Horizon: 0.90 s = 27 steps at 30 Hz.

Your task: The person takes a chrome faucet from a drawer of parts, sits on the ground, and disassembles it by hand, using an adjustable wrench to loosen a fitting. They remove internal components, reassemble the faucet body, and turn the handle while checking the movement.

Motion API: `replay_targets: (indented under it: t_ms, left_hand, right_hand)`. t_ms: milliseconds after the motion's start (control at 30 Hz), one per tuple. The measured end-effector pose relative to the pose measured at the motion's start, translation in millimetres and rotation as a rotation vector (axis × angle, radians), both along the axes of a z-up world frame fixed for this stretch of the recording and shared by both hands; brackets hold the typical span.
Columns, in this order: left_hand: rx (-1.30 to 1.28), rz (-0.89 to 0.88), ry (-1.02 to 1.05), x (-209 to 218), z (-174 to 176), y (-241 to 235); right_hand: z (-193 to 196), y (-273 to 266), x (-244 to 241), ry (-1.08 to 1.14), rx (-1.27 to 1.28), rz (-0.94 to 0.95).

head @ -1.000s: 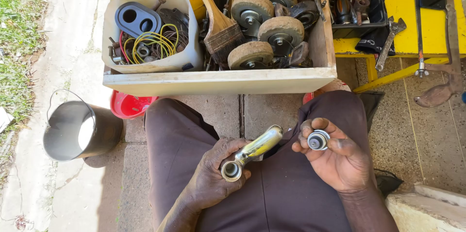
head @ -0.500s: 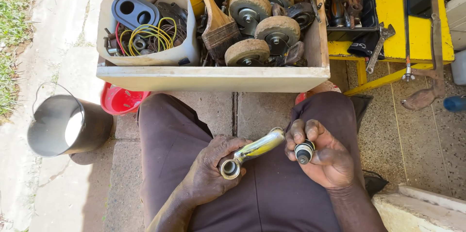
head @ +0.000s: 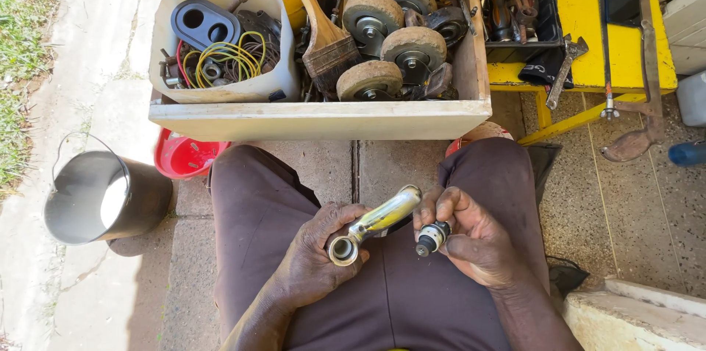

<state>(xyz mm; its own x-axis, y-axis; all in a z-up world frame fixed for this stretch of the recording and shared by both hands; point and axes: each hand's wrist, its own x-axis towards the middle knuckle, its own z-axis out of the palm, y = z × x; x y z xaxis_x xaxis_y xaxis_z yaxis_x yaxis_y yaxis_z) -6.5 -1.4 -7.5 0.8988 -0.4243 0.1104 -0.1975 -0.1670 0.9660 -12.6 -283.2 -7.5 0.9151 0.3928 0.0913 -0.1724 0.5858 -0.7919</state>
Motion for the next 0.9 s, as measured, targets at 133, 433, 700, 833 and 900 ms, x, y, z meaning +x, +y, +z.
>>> replay_targets:
  t_ms: [133,433,700,833,900]
  left_hand:
    - [-0.015,-0.004,-0.014,3,2,0]
    - [-0.04,-0.012,-0.03,2,1,-1]
    - [-0.121,-0.035,-0.119,-2,1,-2]
    - [-0.173,-0.032,-0.132,-5,3,-4]
    - [-0.173,-0.016,-0.128,-9,1,-5]
  right_hand:
    - [6,4,0,-0.013,-0.043,0.01]
    - [2,2,0,0.047,0.008,0.034]
    - [-25,-10,-8,0.251,0.005,0.084]
    - [-32,-6,-9,0.283,0.038,0.11]
    - [-31,-2,-8,0.31,0.069,0.124]
